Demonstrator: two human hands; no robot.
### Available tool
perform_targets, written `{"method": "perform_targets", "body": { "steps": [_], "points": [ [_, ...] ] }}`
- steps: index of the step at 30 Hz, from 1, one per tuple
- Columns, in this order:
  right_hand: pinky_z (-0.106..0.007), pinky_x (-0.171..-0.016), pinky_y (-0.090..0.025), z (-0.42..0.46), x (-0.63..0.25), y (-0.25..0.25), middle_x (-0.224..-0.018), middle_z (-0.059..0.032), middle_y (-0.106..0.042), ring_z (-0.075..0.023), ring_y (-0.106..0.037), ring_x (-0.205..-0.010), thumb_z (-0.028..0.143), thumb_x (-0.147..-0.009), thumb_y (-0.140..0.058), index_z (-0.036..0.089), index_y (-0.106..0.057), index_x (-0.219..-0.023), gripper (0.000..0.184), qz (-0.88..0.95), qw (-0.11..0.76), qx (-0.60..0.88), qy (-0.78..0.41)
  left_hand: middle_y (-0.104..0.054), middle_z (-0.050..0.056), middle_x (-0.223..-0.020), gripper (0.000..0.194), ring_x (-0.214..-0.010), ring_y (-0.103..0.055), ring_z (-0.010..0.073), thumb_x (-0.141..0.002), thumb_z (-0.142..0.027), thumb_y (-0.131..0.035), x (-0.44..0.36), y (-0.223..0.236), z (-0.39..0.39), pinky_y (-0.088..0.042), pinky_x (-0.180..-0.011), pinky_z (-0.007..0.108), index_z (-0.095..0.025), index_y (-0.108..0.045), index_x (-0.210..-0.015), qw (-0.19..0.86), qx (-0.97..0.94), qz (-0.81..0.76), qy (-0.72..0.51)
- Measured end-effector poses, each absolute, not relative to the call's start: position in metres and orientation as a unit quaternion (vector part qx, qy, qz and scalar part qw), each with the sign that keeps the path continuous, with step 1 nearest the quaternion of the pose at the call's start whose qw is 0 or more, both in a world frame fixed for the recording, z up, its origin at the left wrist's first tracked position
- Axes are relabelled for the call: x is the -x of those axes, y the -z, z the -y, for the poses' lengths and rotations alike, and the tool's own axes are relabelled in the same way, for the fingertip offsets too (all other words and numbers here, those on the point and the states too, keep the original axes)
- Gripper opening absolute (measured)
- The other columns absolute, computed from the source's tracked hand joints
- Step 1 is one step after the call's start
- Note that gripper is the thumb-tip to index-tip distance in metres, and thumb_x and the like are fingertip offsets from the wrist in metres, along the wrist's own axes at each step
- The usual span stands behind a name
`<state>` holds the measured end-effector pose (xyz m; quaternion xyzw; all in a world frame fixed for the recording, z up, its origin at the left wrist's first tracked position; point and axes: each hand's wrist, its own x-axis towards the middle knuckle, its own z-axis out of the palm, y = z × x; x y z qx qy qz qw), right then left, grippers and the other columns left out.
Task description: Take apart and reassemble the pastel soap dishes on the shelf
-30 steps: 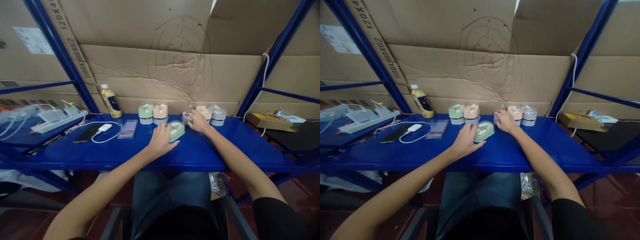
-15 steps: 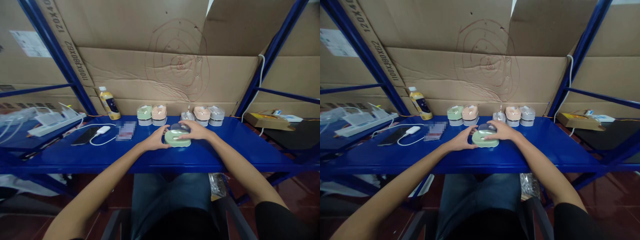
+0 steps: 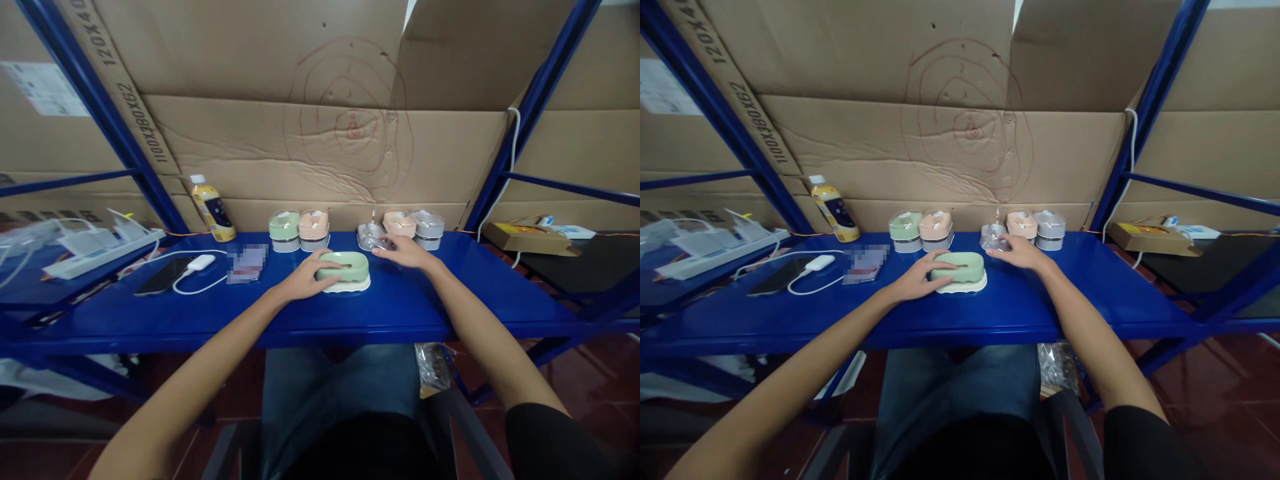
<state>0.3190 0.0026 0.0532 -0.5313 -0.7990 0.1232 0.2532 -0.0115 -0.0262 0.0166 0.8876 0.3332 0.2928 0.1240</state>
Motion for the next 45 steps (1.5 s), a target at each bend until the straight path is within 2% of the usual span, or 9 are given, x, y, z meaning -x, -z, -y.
{"method": "perform_targets", "body": {
  "steps": [7,10,13,18,21,24,29,35,45],
  "points": [
    [-0.051,-0.095,-0.058,-0.006,-0.320,-0.049,-0.119,-0.0166,-0.077,-0.0346,-0.073,-0.105,0.074,-0.097,-0.055,0.018,-0.068,-0.133,0.068,0.802,0.278,0.518,-0.105,-0.063,0.016,-0.135,0.055,-0.126,-0.063,0.0335,-0.099,-0.062,-0.052,0.036,-0.012,0.013,-0.046,-0.117,0.055,-0.016,-0.072,-0.121,0.075,-0.792,-0.469,-0.385],
    [-0.052,-0.100,-0.056,-0.005,-0.316,-0.047,-0.127,-0.0169,-0.075,-0.0349,-0.072,-0.113,0.071,-0.101,-0.049,0.019,-0.067,-0.133,0.064,0.802,0.314,0.498,-0.103,-0.063,0.016,-0.132,0.054,-0.127,-0.063,0.0326,-0.099,-0.061,-0.053,0.030,-0.012,0.021,-0.046,-0.118,0.053,-0.016,-0.069,-0.125,0.085,-0.815,-0.445,-0.362],
    [-0.054,-0.106,-0.054,0.000,-0.306,-0.047,-0.137,-0.0178,-0.070,-0.0353,-0.069,-0.121,0.071,-0.100,-0.052,0.018,-0.063,-0.141,0.068,0.806,0.352,0.465,-0.099,-0.059,0.015,-0.143,0.056,-0.137,-0.057,0.0328,-0.097,-0.058,-0.061,0.016,-0.014,0.035,-0.043,-0.121,0.050,-0.018,-0.062,-0.136,0.109,-0.862,-0.372,-0.327],
    [-0.052,-0.110,-0.051,0.017,-0.278,-0.046,-0.140,-0.0159,-0.067,-0.0344,-0.066,-0.125,0.072,-0.085,-0.074,0.020,-0.062,-0.146,0.081,0.870,0.334,0.354,-0.073,-0.049,0.020,-0.158,0.098,-0.147,-0.049,0.0388,-0.080,-0.059,-0.083,-0.001,-0.007,0.040,-0.041,-0.123,0.054,-0.017,-0.039,-0.157,0.165,-0.865,-0.365,-0.302],
    [-0.051,-0.107,-0.053,0.027,-0.258,-0.042,-0.132,-0.0153,-0.067,-0.0343,-0.066,-0.121,0.075,-0.080,-0.077,0.021,-0.062,-0.147,0.088,0.893,0.282,0.347,-0.058,-0.048,0.024,-0.159,0.121,-0.146,-0.050,0.0426,-0.071,-0.060,-0.091,-0.004,0.001,0.033,-0.042,-0.120,0.059,-0.018,-0.025,-0.164,0.205,-0.843,-0.380,-0.321],
    [-0.052,-0.103,-0.054,0.032,-0.244,-0.035,-0.128,-0.0163,-0.065,-0.0360,-0.065,-0.118,0.078,-0.077,-0.077,0.021,-0.061,-0.150,0.094,0.899,0.239,0.365,-0.040,-0.047,0.026,-0.159,0.132,-0.145,-0.050,0.0455,-0.066,-0.061,-0.093,-0.003,0.006,0.029,-0.044,-0.117,0.062,-0.018,-0.019,-0.166,0.223,-0.831,-0.388,-0.330],
    [-0.054,-0.105,-0.051,0.032,-0.238,-0.030,-0.131,-0.0178,-0.062,-0.0378,-0.063,-0.119,0.079,-0.081,-0.073,0.021,-0.054,-0.157,0.097,0.901,0.208,0.379,-0.024,-0.042,0.024,-0.163,0.118,-0.150,-0.045,0.0443,-0.068,-0.057,-0.093,0.001,0.000,0.036,-0.038,-0.123,0.061,-0.018,-0.033,-0.161,0.189,-0.850,-0.372,-0.321],
    [-0.049,-0.105,-0.052,0.026,-0.244,-0.035,-0.137,-0.0152,-0.061,-0.0347,-0.061,-0.123,0.074,-0.085,-0.074,0.029,-0.049,-0.161,0.093,0.919,0.193,0.338,-0.052,-0.045,0.020,-0.162,0.088,-0.149,-0.048,0.0353,-0.087,-0.044,-0.077,0.008,-0.012,0.045,-0.039,-0.125,0.054,-0.018,-0.034,-0.159,0.187,-0.878,-0.323,-0.301],
    [-0.049,-0.103,-0.052,0.015,-0.252,-0.044,-0.134,-0.0131,-0.063,-0.0333,-0.062,-0.119,0.062,-0.080,-0.083,0.028,-0.052,-0.159,0.092,0.938,0.176,0.286,-0.081,-0.060,0.019,-0.146,0.095,-0.134,-0.061,0.0400,-0.069,-0.053,-0.093,-0.002,-0.014,0.049,-0.052,-0.109,0.055,-0.020,-0.044,-0.144,0.210,-0.837,-0.398,-0.311]
  ]
}}
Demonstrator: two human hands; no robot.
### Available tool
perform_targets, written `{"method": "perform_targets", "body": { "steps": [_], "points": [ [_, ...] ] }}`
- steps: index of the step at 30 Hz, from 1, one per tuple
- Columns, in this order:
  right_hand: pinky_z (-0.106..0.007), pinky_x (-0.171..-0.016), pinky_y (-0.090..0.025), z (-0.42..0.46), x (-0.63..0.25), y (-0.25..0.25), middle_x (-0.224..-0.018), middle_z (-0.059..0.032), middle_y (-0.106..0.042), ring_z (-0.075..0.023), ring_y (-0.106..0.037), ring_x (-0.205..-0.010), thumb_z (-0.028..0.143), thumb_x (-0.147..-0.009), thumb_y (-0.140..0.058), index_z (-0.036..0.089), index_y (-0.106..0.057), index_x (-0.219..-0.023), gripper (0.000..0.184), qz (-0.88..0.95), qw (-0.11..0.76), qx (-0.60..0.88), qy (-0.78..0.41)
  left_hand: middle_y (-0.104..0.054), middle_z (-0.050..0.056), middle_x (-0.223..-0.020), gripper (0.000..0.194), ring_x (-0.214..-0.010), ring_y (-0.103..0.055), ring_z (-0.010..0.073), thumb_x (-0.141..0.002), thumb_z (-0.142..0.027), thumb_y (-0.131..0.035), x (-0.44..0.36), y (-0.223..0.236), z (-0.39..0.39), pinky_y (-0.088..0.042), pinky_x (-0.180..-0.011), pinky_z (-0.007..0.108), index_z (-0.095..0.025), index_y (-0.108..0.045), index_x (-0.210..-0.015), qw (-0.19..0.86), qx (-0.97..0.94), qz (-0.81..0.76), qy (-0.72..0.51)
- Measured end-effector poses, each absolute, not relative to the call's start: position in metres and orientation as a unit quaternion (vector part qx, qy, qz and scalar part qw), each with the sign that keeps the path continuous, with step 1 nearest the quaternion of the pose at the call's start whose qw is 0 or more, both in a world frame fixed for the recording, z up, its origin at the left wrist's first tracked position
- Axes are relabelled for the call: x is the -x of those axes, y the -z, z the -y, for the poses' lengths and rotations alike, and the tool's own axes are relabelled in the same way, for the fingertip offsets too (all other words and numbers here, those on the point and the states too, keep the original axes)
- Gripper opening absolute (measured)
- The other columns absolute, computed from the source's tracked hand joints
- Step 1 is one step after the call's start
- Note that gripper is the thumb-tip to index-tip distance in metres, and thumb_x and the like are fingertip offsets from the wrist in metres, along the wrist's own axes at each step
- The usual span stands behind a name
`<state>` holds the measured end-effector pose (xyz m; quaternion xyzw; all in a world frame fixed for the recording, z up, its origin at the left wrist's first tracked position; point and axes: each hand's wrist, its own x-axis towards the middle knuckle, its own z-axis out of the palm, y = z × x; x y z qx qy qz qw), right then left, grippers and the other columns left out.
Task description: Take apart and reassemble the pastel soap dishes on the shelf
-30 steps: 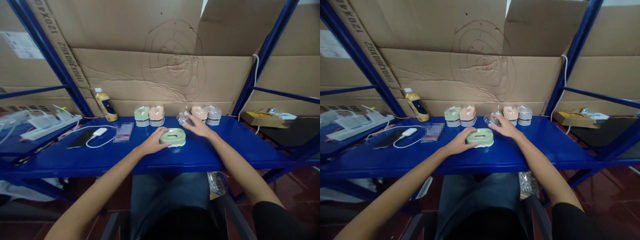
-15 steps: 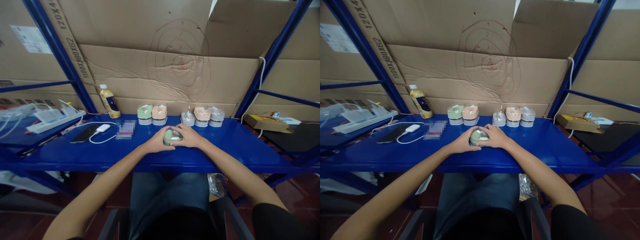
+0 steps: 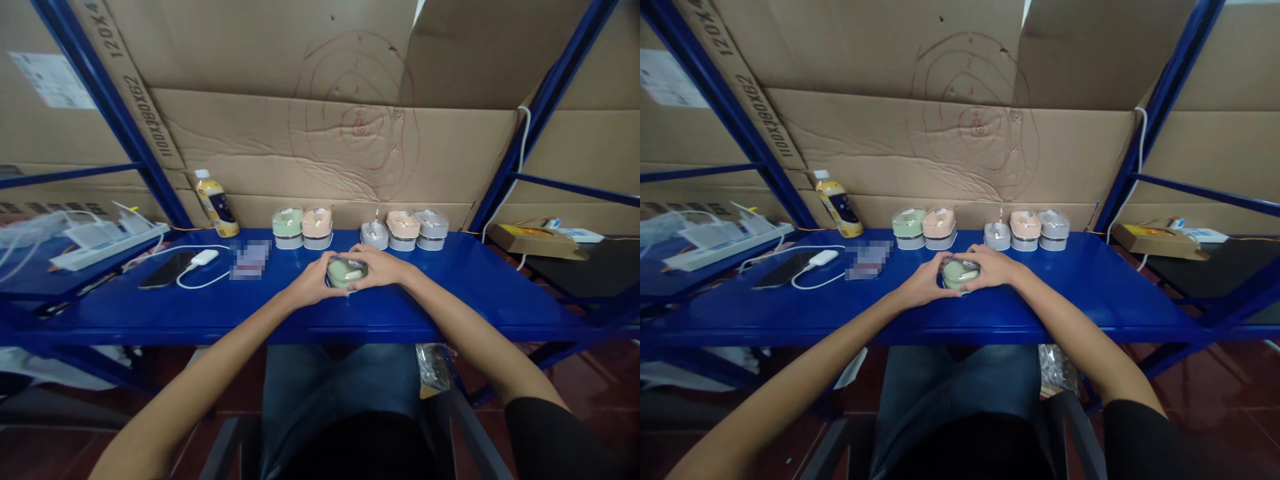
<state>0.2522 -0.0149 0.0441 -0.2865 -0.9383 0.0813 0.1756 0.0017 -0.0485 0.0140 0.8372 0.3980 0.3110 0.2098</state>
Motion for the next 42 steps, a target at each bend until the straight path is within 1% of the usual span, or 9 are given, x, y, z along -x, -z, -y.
{"method": "perform_targets", "body": {
  "steps": [6,11,15,18,22,28,33,39,42],
  "points": [
    [-0.060,-0.116,-0.043,0.016,-0.250,-0.043,-0.151,-0.0137,-0.059,-0.0404,-0.054,-0.138,0.068,-0.075,-0.084,0.031,-0.058,-0.155,0.092,0.938,0.179,0.292,-0.054,-0.065,0.020,-0.137,0.103,-0.126,-0.065,0.0418,-0.061,-0.056,-0.096,-0.016,-0.015,0.052,-0.056,-0.100,0.056,-0.018,-0.043,-0.140,0.215,-0.813,-0.447,-0.304],
    [-0.066,-0.126,-0.028,0.019,-0.248,-0.035,-0.166,-0.0119,-0.047,-0.0433,-0.036,-0.156,0.078,-0.082,-0.073,0.034,-0.054,-0.158,0.090,0.929,0.173,0.327,-0.029,-0.047,0.025,-0.159,0.112,-0.148,-0.047,0.0434,-0.068,-0.055,-0.093,-0.011,-0.013,0.058,-0.044,-0.118,0.057,-0.016,-0.034,-0.155,0.165,-0.839,-0.433,-0.285],
    [-0.065,-0.128,-0.027,0.012,-0.250,-0.033,-0.171,-0.0175,-0.037,-0.0425,-0.029,-0.160,0.079,-0.088,-0.065,0.025,-0.044,-0.164,0.096,0.909,0.208,0.361,-0.004,-0.052,0.019,-0.154,0.077,-0.143,-0.054,0.0361,-0.094,-0.044,-0.071,0.006,-0.005,0.073,-0.045,-0.119,0.054,-0.021,-0.036,-0.159,0.088,-0.874,-0.396,-0.268],
    [-0.063,-0.125,-0.033,0.010,-0.252,-0.035,-0.163,-0.0208,-0.045,-0.0427,-0.037,-0.154,0.077,-0.088,-0.067,0.019,-0.050,-0.158,0.092,0.892,0.243,0.381,0.034,-0.058,0.018,-0.140,0.052,-0.128,-0.061,0.0352,-0.102,-0.038,-0.058,0.014,-0.003,0.081,-0.052,-0.110,0.052,-0.022,-0.051,-0.151,-0.023,-0.860,-0.430,-0.273],
    [-0.054,-0.116,-0.045,0.011,-0.253,-0.037,-0.138,-0.0208,-0.062,-0.0375,-0.057,-0.132,0.060,-0.099,-0.063,0.014,-0.068,-0.136,0.059,0.877,0.266,0.391,0.085,-0.058,0.019,-0.131,0.042,-0.119,-0.061,0.0369,-0.102,-0.033,-0.058,0.005,-0.016,0.067,-0.054,-0.103,0.052,-0.019,-0.061,-0.141,-0.117,-0.853,-0.457,-0.225],
    [-0.052,-0.106,-0.050,0.009,-0.260,-0.037,-0.116,-0.0171,-0.069,-0.0356,-0.063,-0.115,0.047,-0.101,-0.058,0.017,-0.073,-0.118,0.038,0.820,0.331,0.456,0.100,-0.059,0.020,-0.130,0.036,-0.119,-0.063,0.0383,-0.100,-0.029,-0.063,-0.026,-0.033,0.014,-0.052,-0.105,0.052,-0.016,-0.065,-0.133,-0.065,-0.874,-0.442,-0.194],
    [-0.050,-0.106,-0.050,0.004,-0.276,-0.042,-0.109,-0.0141,-0.072,-0.0326,-0.065,-0.113,0.047,-0.101,-0.055,0.020,-0.074,-0.109,0.034,0.782,0.400,0.477,0.046,-0.059,0.020,-0.131,0.044,-0.122,-0.063,0.0370,-0.098,-0.031,-0.065,-0.042,-0.031,-0.023,-0.049,-0.108,0.051,-0.018,-0.059,-0.139,-0.057,-0.868,-0.453,-0.194],
    [-0.047,-0.099,-0.053,0.003,-0.284,-0.046,-0.102,-0.0118,-0.072,-0.0290,-0.067,-0.102,0.050,-0.102,-0.053,0.021,-0.074,-0.102,0.036,0.765,0.422,0.486,0.024,-0.066,0.024,-0.123,0.039,-0.134,-0.052,0.0442,-0.089,-0.014,-0.063,-0.050,-0.042,-0.051,-0.038,-0.116,0.059,-0.011,-0.067,-0.128,-0.106,-0.851,-0.487,-0.164],
    [-0.047,-0.100,-0.052,0.003,-0.282,-0.046,-0.101,-0.0118,-0.072,-0.0285,-0.067,-0.101,0.050,-0.102,-0.052,0.020,-0.074,-0.100,0.037,0.767,0.421,0.484,0.015,-0.061,0.027,-0.135,0.041,-0.143,-0.044,0.0447,-0.089,-0.015,-0.062,-0.048,-0.048,-0.049,-0.033,-0.120,0.058,-0.008,-0.066,-0.129,-0.118,-0.858,-0.469,-0.174]
  ]
}}
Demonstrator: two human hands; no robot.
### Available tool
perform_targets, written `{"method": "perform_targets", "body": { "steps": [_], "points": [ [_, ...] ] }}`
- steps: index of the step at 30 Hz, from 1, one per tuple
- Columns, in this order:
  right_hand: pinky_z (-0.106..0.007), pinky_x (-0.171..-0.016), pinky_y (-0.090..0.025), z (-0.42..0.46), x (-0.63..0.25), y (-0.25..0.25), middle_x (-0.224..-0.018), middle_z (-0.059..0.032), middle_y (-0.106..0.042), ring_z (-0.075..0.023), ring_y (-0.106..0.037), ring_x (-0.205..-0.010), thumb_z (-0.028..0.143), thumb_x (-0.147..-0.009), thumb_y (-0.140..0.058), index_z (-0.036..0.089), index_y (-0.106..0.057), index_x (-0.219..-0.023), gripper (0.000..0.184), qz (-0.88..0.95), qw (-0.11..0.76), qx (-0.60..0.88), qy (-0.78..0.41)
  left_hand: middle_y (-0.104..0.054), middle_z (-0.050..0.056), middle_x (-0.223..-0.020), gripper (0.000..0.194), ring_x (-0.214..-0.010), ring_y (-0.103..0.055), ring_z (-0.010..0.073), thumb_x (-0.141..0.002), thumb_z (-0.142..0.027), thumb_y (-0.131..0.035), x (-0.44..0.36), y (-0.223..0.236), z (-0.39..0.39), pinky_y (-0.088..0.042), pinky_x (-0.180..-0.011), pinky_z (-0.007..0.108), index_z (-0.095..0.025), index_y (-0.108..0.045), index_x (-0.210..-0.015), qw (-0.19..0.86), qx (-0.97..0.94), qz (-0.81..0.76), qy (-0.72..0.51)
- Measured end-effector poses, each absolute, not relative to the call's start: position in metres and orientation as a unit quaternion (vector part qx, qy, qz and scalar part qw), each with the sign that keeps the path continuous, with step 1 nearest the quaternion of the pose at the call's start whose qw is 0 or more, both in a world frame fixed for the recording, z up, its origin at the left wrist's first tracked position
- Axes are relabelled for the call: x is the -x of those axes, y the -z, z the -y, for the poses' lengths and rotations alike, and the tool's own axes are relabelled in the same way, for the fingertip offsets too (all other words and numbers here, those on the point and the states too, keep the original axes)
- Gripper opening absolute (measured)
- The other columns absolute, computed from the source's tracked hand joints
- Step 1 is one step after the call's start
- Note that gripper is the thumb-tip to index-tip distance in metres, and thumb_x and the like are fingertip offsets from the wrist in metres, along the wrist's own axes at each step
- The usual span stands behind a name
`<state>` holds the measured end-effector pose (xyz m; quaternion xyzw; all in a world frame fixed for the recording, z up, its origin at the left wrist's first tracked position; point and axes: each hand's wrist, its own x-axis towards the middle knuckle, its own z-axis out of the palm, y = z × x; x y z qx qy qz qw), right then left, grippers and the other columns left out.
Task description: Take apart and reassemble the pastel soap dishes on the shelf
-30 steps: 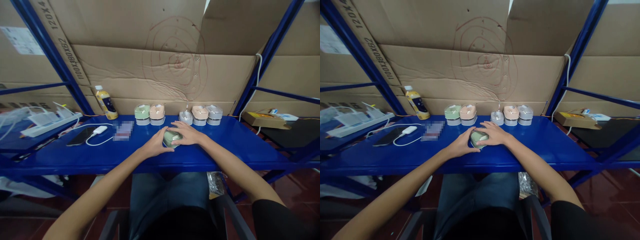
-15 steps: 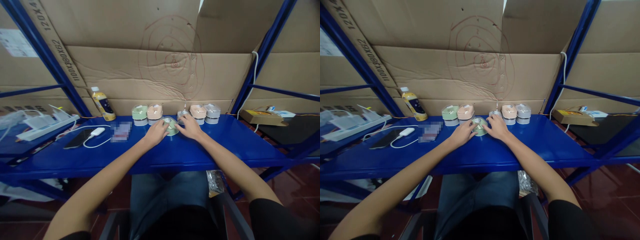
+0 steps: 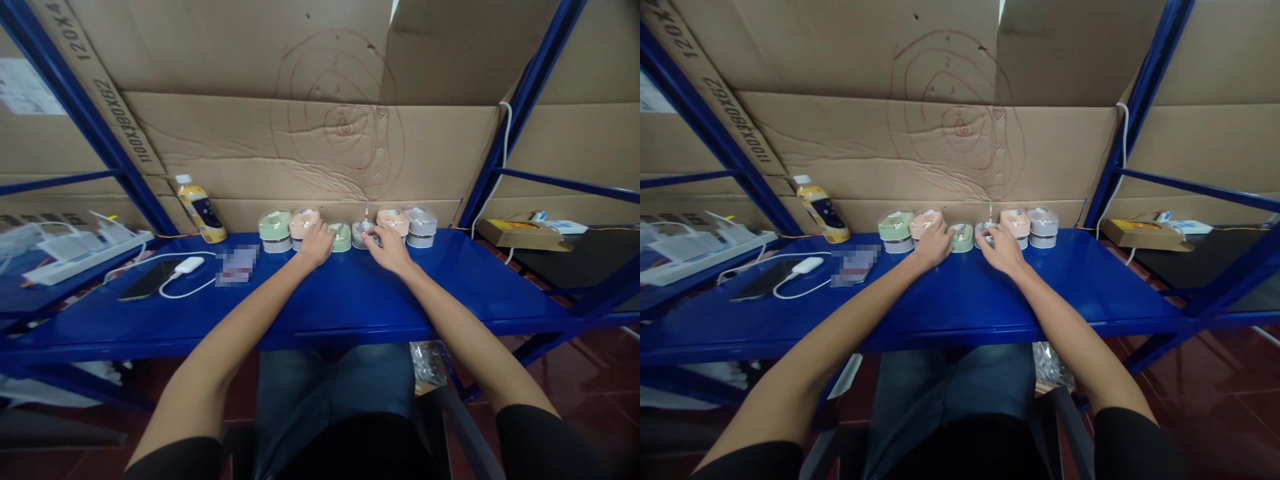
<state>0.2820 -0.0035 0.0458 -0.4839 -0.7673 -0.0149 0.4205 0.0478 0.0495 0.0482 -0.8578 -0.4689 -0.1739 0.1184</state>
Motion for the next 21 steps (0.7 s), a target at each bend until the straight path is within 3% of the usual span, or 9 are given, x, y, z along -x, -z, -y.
{"method": "perform_targets", "body": {
  "steps": [5,9,15,21],
  "points": [
    [-0.044,-0.096,-0.054,0.004,-0.279,-0.045,-0.101,-0.0115,-0.074,-0.0273,-0.068,-0.098,0.051,-0.102,-0.053,0.021,-0.074,-0.096,0.037,0.768,0.422,0.482,-0.004,-0.036,0.026,-0.165,0.064,-0.157,-0.023,0.0490,-0.089,-0.026,-0.068,-0.032,-0.057,-0.049,-0.020,-0.124,0.065,-0.013,-0.052,-0.149,0.157,0.835,0.461,0.257],
    [-0.042,-0.095,-0.054,0.005,-0.279,-0.046,-0.101,-0.0112,-0.075,-0.0258,-0.069,-0.095,0.047,-0.102,-0.053,0.020,-0.073,-0.094,0.034,0.769,0.418,0.484,-0.016,-0.033,0.029,-0.166,0.080,-0.153,-0.022,0.0578,-0.084,-0.036,-0.080,-0.018,-0.057,-0.062,-0.018,-0.118,0.076,-0.017,-0.048,-0.154,0.167,0.782,0.554,0.233],
    [-0.040,-0.088,-0.054,0.004,-0.282,-0.046,-0.093,-0.0096,-0.074,-0.0243,-0.069,-0.089,0.046,-0.103,-0.052,0.020,-0.072,-0.091,0.035,0.773,0.413,0.481,-0.011,-0.045,0.028,-0.156,0.060,-0.141,-0.042,0.0525,-0.098,-0.032,-0.063,-0.015,-0.051,-0.068,-0.029,-0.113,0.071,-0.019,-0.049,-0.155,0.187,0.767,0.578,0.206],
    [-0.042,-0.087,-0.055,0.002,-0.283,-0.047,-0.089,-0.0097,-0.074,-0.0246,-0.069,-0.085,0.047,-0.101,-0.053,0.018,-0.073,-0.090,0.036,0.760,0.446,0.473,-0.016,-0.032,0.027,-0.168,0.060,-0.149,-0.034,0.0509,-0.102,-0.033,-0.055,-0.010,-0.062,-0.042,-0.032,-0.117,0.070,-0.017,-0.043,-0.158,0.210,0.794,0.505,0.266]
  ]
}}
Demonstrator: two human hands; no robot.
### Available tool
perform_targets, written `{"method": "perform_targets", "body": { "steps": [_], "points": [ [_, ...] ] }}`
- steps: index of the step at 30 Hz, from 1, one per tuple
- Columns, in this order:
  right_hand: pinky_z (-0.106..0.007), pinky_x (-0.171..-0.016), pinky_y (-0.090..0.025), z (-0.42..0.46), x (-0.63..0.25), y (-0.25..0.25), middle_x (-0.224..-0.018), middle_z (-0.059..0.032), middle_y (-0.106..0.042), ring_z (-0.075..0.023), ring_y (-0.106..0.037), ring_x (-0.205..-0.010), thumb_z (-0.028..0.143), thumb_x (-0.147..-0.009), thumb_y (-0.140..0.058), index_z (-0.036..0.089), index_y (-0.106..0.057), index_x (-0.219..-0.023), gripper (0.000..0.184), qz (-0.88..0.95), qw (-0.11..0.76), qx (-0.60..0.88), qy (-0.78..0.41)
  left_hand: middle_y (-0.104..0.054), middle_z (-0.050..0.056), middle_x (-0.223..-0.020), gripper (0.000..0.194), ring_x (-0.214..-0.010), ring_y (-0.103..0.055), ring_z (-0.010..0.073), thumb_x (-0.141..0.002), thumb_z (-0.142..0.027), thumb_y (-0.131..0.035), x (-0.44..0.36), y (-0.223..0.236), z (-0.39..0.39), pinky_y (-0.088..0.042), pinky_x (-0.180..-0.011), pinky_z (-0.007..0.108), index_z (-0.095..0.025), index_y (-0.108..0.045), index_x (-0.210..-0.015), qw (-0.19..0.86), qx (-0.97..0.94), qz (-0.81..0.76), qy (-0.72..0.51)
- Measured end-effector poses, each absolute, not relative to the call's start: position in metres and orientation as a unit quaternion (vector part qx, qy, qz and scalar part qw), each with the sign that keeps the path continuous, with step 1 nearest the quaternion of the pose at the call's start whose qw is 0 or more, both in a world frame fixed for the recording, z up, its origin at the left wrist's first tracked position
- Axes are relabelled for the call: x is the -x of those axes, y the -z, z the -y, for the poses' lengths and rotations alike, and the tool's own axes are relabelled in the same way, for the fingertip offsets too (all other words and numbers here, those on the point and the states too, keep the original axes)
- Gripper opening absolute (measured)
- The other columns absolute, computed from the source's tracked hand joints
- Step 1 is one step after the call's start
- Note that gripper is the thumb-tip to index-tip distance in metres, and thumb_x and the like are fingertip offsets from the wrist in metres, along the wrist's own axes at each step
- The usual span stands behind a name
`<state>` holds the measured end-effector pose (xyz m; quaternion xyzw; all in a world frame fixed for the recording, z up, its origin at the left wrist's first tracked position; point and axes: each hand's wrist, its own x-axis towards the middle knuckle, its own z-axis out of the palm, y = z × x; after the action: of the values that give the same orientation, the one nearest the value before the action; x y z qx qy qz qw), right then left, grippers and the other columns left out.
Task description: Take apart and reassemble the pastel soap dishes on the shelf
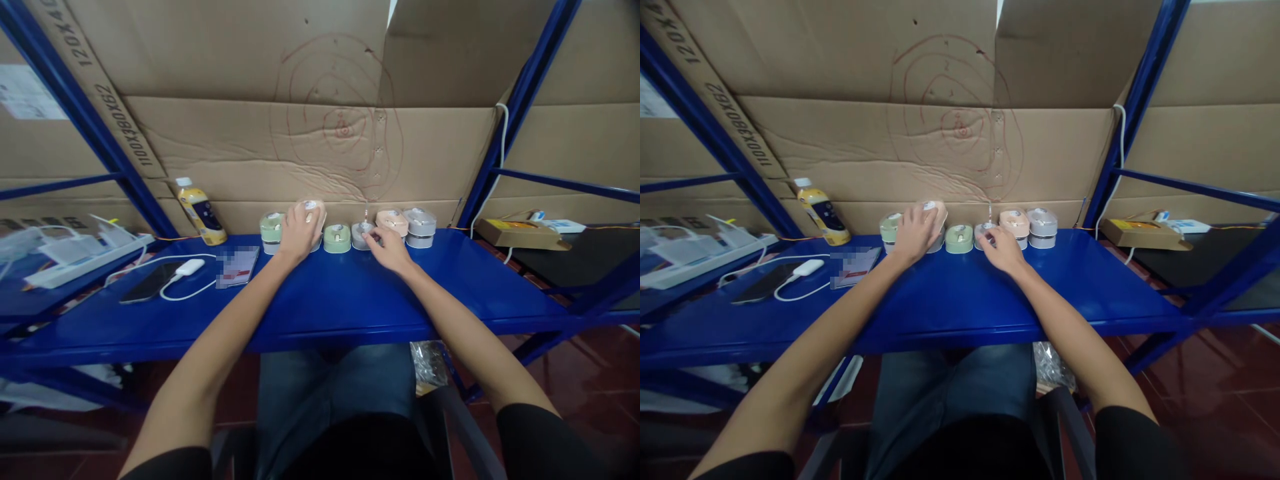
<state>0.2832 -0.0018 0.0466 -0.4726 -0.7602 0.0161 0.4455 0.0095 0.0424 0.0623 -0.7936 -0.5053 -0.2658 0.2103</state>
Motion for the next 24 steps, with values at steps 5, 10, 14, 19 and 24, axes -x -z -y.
{"method": "perform_targets", "body": {
  "steps": [5,10,14,19,24],
  "points": [
    [-0.051,-0.106,-0.053,0.004,-0.287,-0.046,-0.135,-0.0174,-0.067,-0.0338,-0.065,-0.123,0.067,-0.084,-0.075,0.019,-0.066,-0.135,0.070,0.795,0.462,0.391,-0.045,-0.037,0.020,-0.168,0.075,-0.157,-0.033,0.0404,-0.102,-0.053,-0.060,0.002,-0.052,0.003,-0.029,-0.129,0.062,-0.018,-0.034,-0.163,0.100,0.911,0.282,0.286],
    [-0.060,-0.125,-0.036,0.006,-0.281,-0.037,-0.167,-0.0162,-0.042,-0.0407,-0.041,-0.154,0.074,-0.063,-0.089,0.026,-0.044,-0.161,0.118,0.895,0.301,0.307,-0.120,-0.040,0.017,-0.168,0.088,-0.159,-0.033,0.0380,-0.096,-0.056,-0.071,0.001,-0.025,0.034,-0.030,-0.131,0.060,-0.025,-0.029,-0.167,-0.023,0.951,0.194,0.240],
    [-0.056,-0.115,-0.047,0.013,-0.267,-0.032,-0.144,-0.0151,-0.062,-0.0384,-0.059,-0.134,0.070,-0.066,-0.090,0.024,-0.053,-0.153,0.106,0.911,0.241,0.304,-0.141,-0.031,0.022,-0.171,0.118,-0.159,-0.031,0.0441,-0.077,-0.062,-0.087,0.002,-0.015,0.028,-0.031,-0.130,0.063,-0.022,-0.024,-0.168,-0.104,0.928,0.247,0.257],
    [-0.057,-0.101,-0.054,0.026,-0.249,-0.028,-0.131,-0.0171,-0.063,-0.0408,-0.065,-0.119,0.074,-0.059,-0.092,0.023,-0.057,-0.147,0.108,0.882,0.230,0.401,-0.093,-0.050,0.023,-0.158,0.130,-0.145,-0.052,0.0452,-0.062,-0.064,-0.095,0.007,-0.014,0.017,-0.042,-0.121,0.063,-0.019,-0.028,-0.165,-0.229,0.873,0.345,0.256],
    [-0.056,-0.105,-0.053,0.022,-0.257,-0.034,-0.132,-0.0168,-0.064,-0.0383,-0.063,-0.123,0.073,-0.068,-0.087,0.022,-0.059,-0.143,0.095,0.870,0.285,0.379,-0.134,-0.056,0.021,-0.153,0.115,-0.139,-0.057,0.0400,-0.066,-0.057,-0.094,0.012,-0.014,0.020,-0.046,-0.117,0.058,-0.019,-0.039,-0.160,-0.252,0.855,0.344,0.295]
  ]
}}
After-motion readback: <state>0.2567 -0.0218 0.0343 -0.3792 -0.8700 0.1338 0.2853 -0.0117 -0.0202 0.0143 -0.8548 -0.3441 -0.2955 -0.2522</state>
